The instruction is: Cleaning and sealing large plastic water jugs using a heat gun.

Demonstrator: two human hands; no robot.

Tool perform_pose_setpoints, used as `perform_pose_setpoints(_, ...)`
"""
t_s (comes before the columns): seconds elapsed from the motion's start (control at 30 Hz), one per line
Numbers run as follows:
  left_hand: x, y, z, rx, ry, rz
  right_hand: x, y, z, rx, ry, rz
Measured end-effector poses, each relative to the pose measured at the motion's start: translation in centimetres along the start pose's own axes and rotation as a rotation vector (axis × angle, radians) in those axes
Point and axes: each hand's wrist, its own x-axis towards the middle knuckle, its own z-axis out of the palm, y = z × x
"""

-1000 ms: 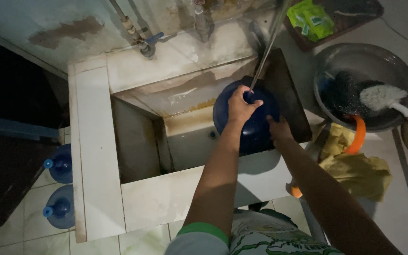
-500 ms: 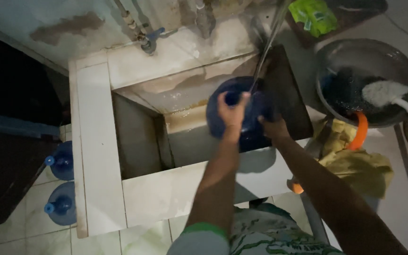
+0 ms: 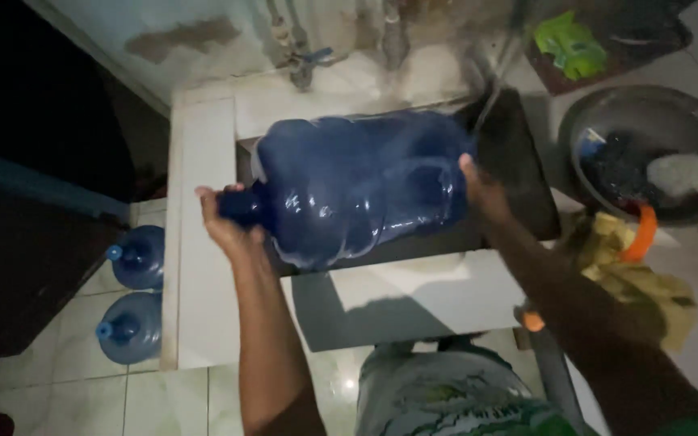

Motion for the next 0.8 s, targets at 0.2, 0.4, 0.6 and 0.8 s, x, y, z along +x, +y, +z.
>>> perform_pose_setpoints(0.2, -0.7, 2.9, 0.0, -0.449, -0.359, 0.251, -6.3, -6.2, -0.4, 0.017, -0.016, -0.918)
perform_pose_setpoints(0.4, 1.4, -3.2, -2.6, -0.239, -0.050, -0.052, 2.9, 0.3, -4.3, 0.008, 0.121, -0.271)
perform_pose_setpoints(0.6, 2.6, -4.0, 0.8, -0.328, -0.189, 0.113, 2.9, -1.4, -5.9, 0.107, 0.232, -0.958)
perform_pose_setpoints(0.8, 3.3, -12.5, -2.7, -0.411, -0.291, -0.410, -2.7, -4.1, -4.2, -0.007, 0.109, -0.862)
